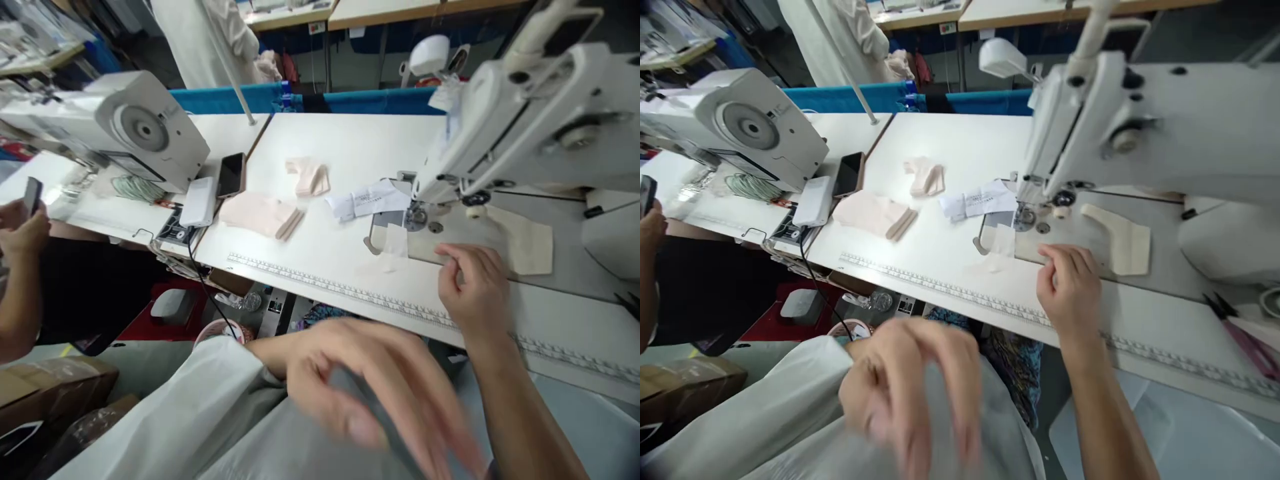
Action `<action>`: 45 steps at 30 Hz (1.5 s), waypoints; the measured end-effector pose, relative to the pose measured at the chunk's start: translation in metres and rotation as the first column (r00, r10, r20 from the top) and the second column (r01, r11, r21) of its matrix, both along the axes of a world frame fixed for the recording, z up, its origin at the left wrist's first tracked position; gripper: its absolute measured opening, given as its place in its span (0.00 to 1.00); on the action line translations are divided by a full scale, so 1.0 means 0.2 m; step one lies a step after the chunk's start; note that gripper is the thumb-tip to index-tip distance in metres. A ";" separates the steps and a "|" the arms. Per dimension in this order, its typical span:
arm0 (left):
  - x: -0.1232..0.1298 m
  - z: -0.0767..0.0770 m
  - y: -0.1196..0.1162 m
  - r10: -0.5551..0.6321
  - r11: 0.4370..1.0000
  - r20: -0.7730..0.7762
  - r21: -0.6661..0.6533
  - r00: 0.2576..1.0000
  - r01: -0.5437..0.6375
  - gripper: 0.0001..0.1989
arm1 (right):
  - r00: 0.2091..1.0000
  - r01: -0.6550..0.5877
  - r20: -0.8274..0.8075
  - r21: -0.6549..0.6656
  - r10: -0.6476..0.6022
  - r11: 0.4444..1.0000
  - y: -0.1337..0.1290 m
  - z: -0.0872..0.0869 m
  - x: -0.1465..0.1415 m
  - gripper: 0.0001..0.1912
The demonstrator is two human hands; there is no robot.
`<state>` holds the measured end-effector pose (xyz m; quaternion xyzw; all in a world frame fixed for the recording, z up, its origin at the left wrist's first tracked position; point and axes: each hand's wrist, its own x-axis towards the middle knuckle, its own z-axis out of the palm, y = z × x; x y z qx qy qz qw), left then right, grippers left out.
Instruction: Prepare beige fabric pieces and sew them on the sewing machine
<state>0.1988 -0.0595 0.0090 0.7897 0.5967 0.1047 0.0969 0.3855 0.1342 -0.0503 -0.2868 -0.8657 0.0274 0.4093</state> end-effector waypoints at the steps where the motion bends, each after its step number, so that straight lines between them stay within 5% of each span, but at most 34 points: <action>1: -0.12 0.01 0.02 0.020 0.998 0.058 0.060 0.998 -0.024 0.20 | 1.000 -0.007 0.003 0.011 0.007 1.000 0.00 0.00 -0.01 0.16; 4: -0.46 0.02 0.04 0.162 0.908 0.208 0.351 0.965 -0.228 0.15 | 0.999 -0.032 0.044 0.042 0.030 0.999 -0.01 0.01 -0.03 0.15; 6: -0.65 -0.01 0.04 0.280 0.837 0.100 0.462 0.955 -0.294 0.16 | 0.994 -0.060 0.092 0.073 0.054 0.995 -0.03 0.04 -0.07 0.15; 12: -0.97 -0.19 0.07 0.278 0.901 -0.110 0.374 0.954 -0.220 0.19 | 0.938 -0.248 0.255 0.018 0.235 0.969 -0.08 0.16 -0.35 0.15; 16: -0.99 -0.24 0.11 0.293 0.897 -0.064 0.365 0.954 -0.251 0.17 | 0.865 -0.307 0.393 -0.074 0.311 0.949 -0.03 0.15 -0.62 0.17; 21: -0.94 -0.26 0.14 0.384 0.857 -0.042 0.387 0.922 -0.339 0.18 | 0.816 -0.255 0.521 -0.066 0.251 0.965 0.06 0.07 -0.79 0.17; 29: -0.93 -0.19 0.11 0.302 0.896 0.095 0.311 0.949 -0.316 0.21 | 0.891 -0.356 0.313 0.036 0.328 0.934 0.06 0.07 -0.75 0.16; 32: -0.95 -0.15 0.13 0.343 0.869 0.166 0.318 0.924 -0.380 0.13 | 0.896 -0.399 0.235 0.055 0.376 0.915 0.06 0.08 -0.75 0.16; 40: -1.05 -0.05 0.26 0.329 0.939 -0.030 0.122 0.944 -0.323 0.09 | 0.905 -0.387 0.213 0.054 0.368 0.921 0.03 0.11 -0.75 0.16; 45: -1.11 -0.03 0.29 0.370 0.928 0.077 0.016 0.926 -0.373 0.08 | 0.914 -0.367 0.203 0.054 0.350 0.928 0.04 0.12 -0.73 0.15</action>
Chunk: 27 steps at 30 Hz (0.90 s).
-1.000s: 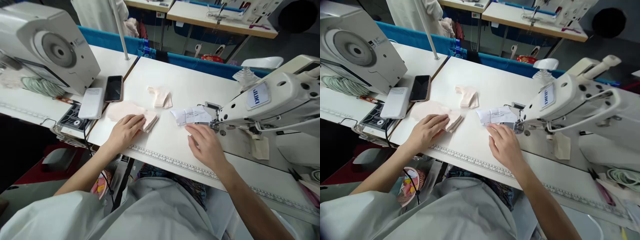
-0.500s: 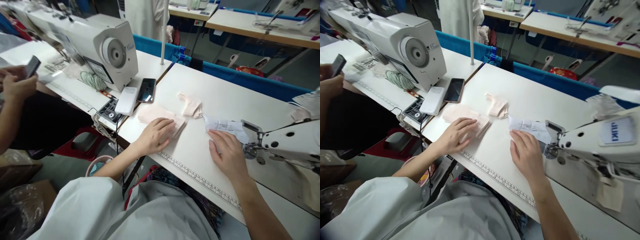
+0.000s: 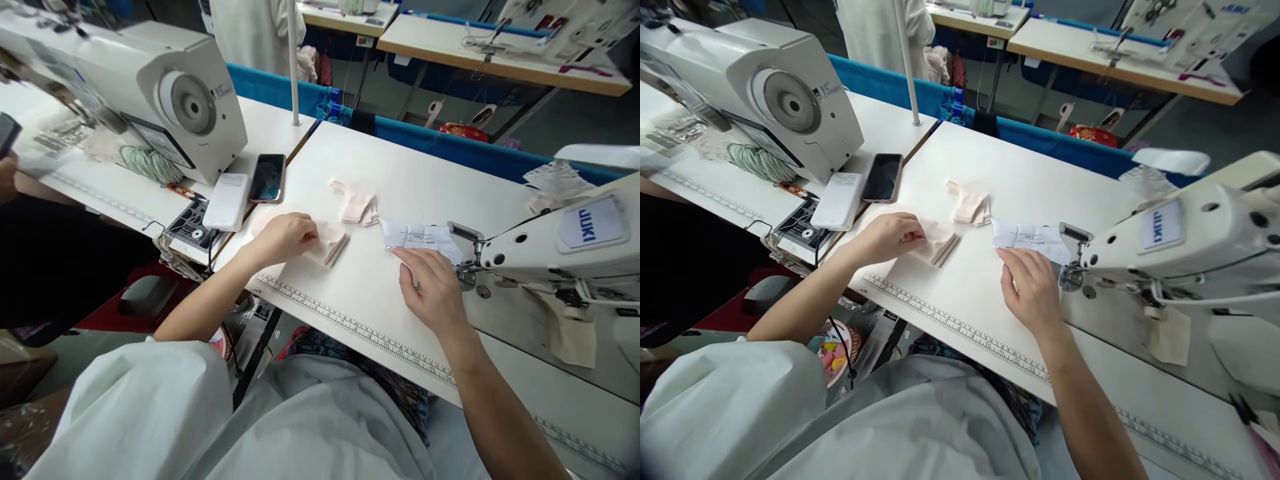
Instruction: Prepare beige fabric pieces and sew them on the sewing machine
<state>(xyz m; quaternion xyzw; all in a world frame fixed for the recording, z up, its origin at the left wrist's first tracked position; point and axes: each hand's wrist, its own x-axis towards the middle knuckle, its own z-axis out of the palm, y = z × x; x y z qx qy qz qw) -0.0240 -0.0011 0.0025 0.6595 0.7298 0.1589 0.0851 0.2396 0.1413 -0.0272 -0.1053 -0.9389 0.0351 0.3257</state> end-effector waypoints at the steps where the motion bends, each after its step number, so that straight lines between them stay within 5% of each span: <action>1: -0.01 0.01 0.00 0.022 1.000 0.059 -0.015 0.998 -0.022 0.08 | 1.000 0.000 -0.005 0.000 0.000 1.000 0.00 0.00 0.00 0.15; 5: -0.01 0.07 -0.01 0.090 0.996 0.362 -0.041 0.928 -0.080 0.08 | 1.000 -0.005 -0.024 0.000 0.005 1.000 0.01 0.00 0.01 0.14; 9: 0.19 0.04 -0.05 0.013 0.997 0.546 0.053 0.838 -0.050 0.10 | 0.999 -0.002 -0.044 -0.003 0.001 1.000 0.01 0.02 0.03 0.14; 13: 0.51 -0.10 -0.16 -0.226 0.951 0.273 0.268 0.935 0.152 0.12 | 0.999 -0.032 -0.003 0.006 0.032 0.999 0.00 0.06 0.08 0.14; 17: 0.72 -0.24 -0.29 -0.217 0.952 -0.028 0.215 0.976 0.218 0.22 | 0.996 -0.077 0.041 -0.098 0.082 0.992 -0.08 0.10 0.18 0.13; 21: 0.80 -0.29 -0.35 -0.150 0.969 -0.134 0.178 0.979 0.173 0.27 | 0.992 -0.089 0.075 -0.189 0.104 0.978 -0.18 0.07 0.26 0.14; 27: 0.82 -0.29 -0.35 -0.136 0.974 -0.088 0.172 0.987 0.150 0.26 | 0.995 -0.077 0.044 -0.226 0.089 0.971 -0.20 -0.02 0.30 0.15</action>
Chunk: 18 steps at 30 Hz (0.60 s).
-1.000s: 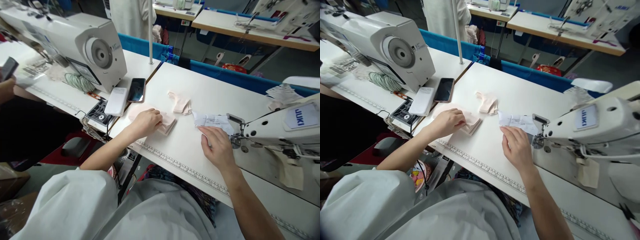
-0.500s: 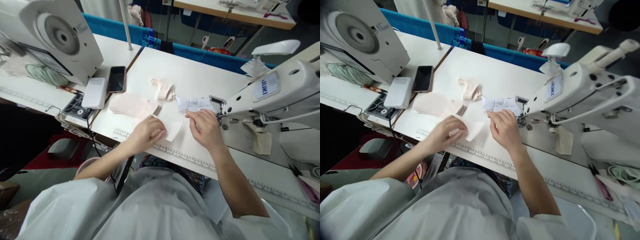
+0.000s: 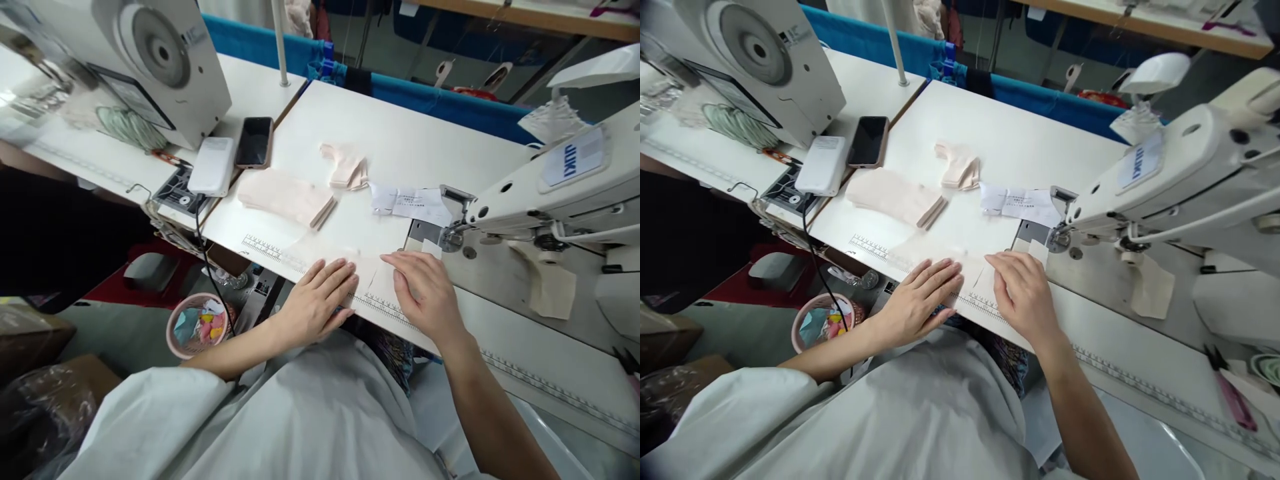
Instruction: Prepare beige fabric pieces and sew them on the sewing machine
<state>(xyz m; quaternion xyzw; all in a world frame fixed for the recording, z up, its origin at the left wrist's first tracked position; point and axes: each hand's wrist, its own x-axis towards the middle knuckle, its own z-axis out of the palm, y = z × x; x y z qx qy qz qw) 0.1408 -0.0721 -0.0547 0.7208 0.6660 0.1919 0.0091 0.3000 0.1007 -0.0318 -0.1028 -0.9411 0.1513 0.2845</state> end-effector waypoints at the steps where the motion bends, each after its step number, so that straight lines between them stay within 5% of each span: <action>1: 0.00 0.00 0.00 0.005 1.000 0.022 0.010 1.000 -0.005 0.26 | 1.000 -0.001 -0.009 -0.001 0.001 1.000 0.00 -0.01 0.00 0.16; 8: 0.00 0.03 0.00 0.037 0.992 0.074 0.118 0.997 -0.045 0.23 | 0.999 -0.024 -0.035 0.007 0.024 1.000 -0.02 -0.04 -0.01 0.20; 18: 0.04 0.01 -0.01 -0.056 0.994 0.013 0.094 0.998 0.055 0.23 | 0.998 -0.009 -0.055 -0.040 0.006 0.999 -0.03 -0.04 0.01 0.18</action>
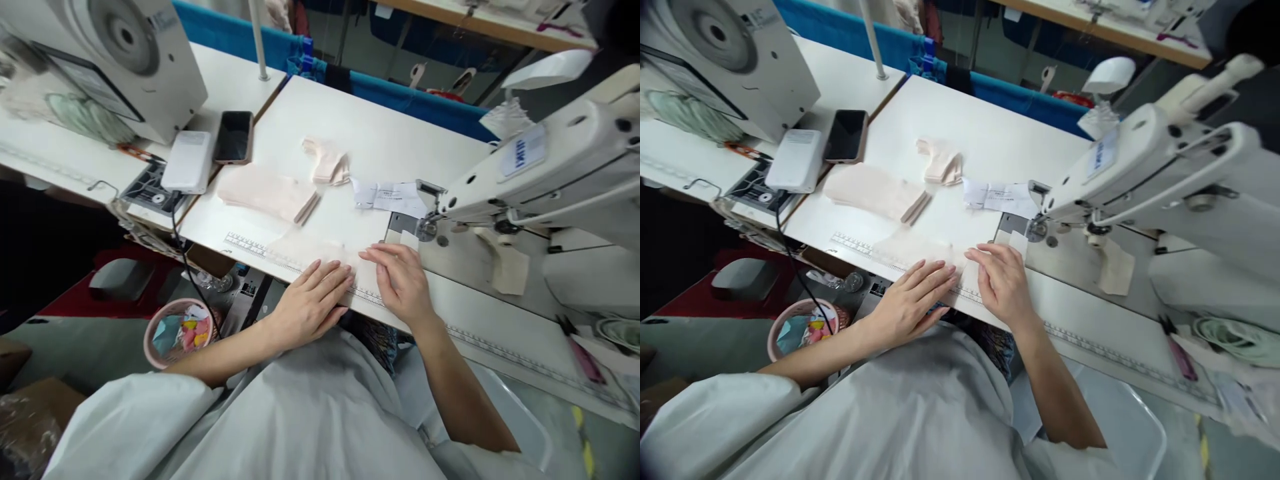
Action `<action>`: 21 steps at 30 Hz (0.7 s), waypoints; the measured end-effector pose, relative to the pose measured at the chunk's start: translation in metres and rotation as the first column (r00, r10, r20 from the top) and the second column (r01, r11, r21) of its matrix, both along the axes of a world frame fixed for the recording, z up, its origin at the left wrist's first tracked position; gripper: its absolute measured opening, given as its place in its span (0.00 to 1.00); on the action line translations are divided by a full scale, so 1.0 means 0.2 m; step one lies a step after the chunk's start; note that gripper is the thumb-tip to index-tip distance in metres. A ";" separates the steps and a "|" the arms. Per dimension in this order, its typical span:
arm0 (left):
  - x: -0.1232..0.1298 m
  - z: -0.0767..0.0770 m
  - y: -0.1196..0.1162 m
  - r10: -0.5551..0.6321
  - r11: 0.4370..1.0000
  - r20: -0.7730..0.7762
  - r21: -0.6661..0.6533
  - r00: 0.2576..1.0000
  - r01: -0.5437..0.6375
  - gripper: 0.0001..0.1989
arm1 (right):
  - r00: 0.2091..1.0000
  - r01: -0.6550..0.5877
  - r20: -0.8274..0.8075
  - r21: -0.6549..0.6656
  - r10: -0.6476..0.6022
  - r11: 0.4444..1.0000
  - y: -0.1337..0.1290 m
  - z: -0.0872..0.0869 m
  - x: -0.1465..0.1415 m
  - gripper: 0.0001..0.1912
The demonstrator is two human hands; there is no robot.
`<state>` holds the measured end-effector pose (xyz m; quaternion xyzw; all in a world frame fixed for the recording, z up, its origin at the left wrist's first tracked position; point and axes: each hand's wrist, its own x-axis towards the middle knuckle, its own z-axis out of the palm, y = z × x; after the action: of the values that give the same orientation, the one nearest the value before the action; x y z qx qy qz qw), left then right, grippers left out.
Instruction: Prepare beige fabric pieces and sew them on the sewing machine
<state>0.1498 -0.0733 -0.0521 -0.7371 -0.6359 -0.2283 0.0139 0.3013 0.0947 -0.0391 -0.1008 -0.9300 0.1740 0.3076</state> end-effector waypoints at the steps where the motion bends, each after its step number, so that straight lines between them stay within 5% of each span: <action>1: 0.00 0.00 0.00 -0.003 1.000 -0.004 -0.001 1.000 0.003 0.23 | 1.000 0.002 0.004 -0.003 -0.002 1.000 0.00 0.00 0.00 0.18; 11: 0.00 -0.03 -0.01 0.033 0.999 -0.040 0.003 0.999 -0.033 0.26 | 0.976 0.049 0.202 0.141 -0.077 0.989 0.00 0.00 0.01 0.19; 21: 0.00 0.01 -0.02 0.046 0.999 -0.038 0.001 0.998 -0.046 0.25 | 0.991 0.065 0.107 0.126 -0.079 0.990 0.00 0.00 0.02 0.19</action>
<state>0.1498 -0.0770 -0.0509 -0.7265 -0.6524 -0.2136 0.0312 0.3043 0.0956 -0.0394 -0.1248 -0.9505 0.0996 0.2666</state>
